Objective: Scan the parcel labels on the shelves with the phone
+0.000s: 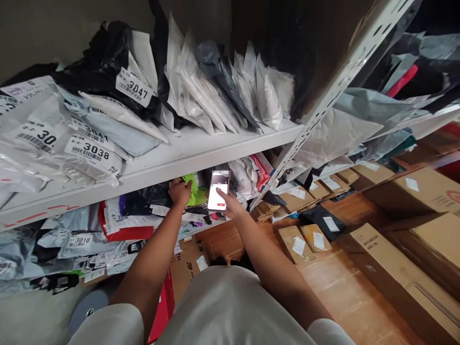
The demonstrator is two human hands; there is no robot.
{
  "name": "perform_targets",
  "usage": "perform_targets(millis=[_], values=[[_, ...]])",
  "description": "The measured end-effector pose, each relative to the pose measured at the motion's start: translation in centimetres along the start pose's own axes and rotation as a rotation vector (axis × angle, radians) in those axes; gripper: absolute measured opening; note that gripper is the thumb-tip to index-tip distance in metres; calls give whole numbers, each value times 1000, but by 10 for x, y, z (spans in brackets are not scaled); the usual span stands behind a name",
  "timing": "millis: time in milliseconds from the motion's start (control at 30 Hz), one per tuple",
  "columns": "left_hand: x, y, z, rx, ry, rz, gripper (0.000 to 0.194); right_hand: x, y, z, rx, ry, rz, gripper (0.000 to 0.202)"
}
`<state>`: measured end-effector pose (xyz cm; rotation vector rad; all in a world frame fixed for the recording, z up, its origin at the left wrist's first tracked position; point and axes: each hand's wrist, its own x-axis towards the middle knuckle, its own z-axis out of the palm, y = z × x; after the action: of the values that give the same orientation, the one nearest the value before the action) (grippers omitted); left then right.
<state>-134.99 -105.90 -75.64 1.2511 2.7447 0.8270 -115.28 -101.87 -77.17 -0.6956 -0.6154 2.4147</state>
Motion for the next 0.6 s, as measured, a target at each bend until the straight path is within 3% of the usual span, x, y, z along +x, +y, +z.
perform_targets(millis=[133,267,400,600], values=[[5,-3,-2,-70,-51,26,37,-27,-6,-13,-97,-143,78,19],[9,-2,-10,-166,-95,13,32,-36,-17,-7,-128,-241,112,41],[10,-2,-14,-276,-135,-52,28,-26,-26,3,-132,-288,129,61],[8,-9,-17,-415,-169,-264,42,1,-25,11,-139,-232,123,51]])
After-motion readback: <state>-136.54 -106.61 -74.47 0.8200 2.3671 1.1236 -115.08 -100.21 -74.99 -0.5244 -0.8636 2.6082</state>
